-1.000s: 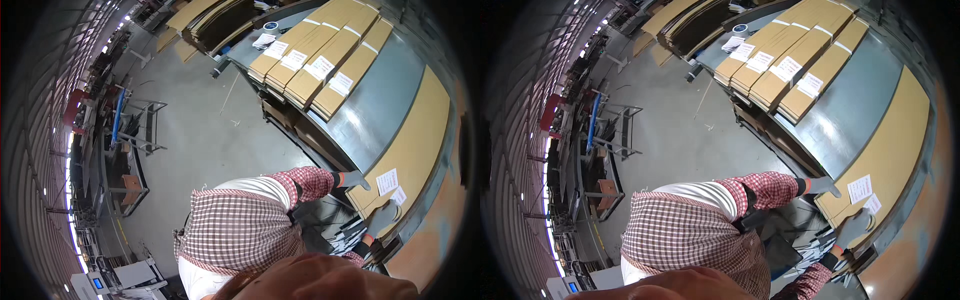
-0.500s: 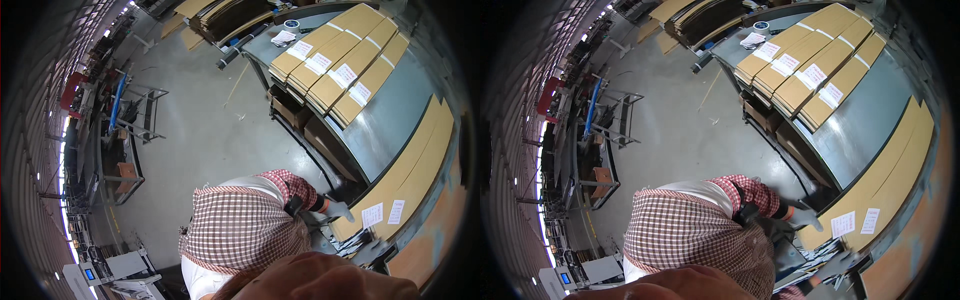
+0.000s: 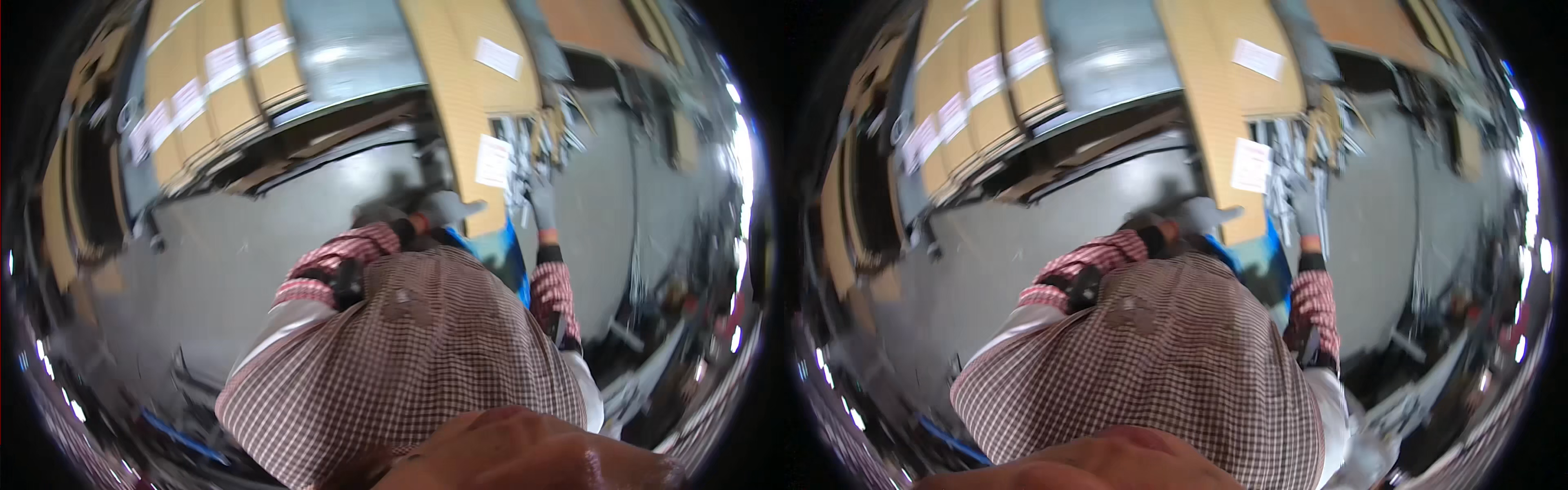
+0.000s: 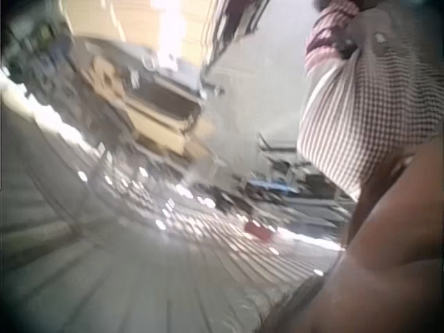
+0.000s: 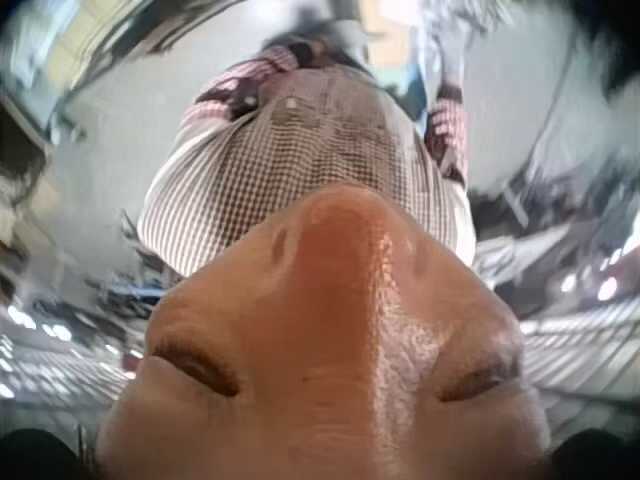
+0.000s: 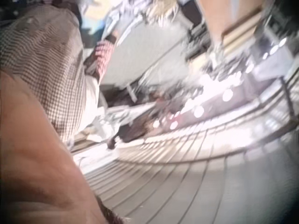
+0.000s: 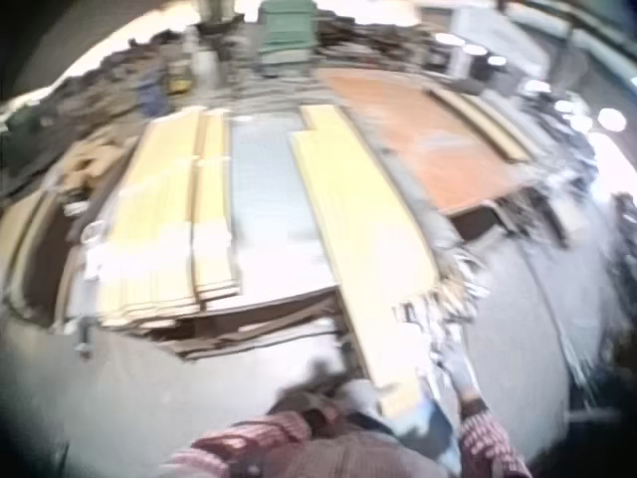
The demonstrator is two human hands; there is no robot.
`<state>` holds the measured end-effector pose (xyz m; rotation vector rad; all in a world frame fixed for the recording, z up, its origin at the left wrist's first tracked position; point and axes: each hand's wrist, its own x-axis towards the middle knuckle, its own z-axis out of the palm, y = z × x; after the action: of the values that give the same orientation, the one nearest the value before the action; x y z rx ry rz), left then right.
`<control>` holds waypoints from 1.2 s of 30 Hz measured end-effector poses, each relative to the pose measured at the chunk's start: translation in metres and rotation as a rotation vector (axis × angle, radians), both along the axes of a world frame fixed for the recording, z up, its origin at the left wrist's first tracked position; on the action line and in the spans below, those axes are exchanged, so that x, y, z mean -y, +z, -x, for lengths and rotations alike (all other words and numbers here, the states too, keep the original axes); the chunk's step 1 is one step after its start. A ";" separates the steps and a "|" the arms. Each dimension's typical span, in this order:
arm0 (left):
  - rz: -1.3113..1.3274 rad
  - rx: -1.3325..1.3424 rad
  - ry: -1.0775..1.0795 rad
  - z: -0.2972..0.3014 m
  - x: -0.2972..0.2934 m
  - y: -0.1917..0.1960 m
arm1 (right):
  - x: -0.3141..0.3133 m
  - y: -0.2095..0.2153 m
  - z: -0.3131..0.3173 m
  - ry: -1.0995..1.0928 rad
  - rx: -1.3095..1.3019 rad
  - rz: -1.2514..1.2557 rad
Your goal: Applying labels and tape to cardboard components and transporting the finished bundles.
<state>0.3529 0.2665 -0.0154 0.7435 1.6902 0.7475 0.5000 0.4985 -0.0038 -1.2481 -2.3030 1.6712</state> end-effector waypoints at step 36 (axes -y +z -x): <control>-0.089 0.569 0.295 0.062 -0.017 -0.088 | 0.002 -0.054 0.061 0.304 0.063 -0.097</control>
<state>0.2908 0.2835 -0.1030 0.2939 1.2575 1.1249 0.4387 0.4963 -0.0579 -0.9869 -2.6892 1.5939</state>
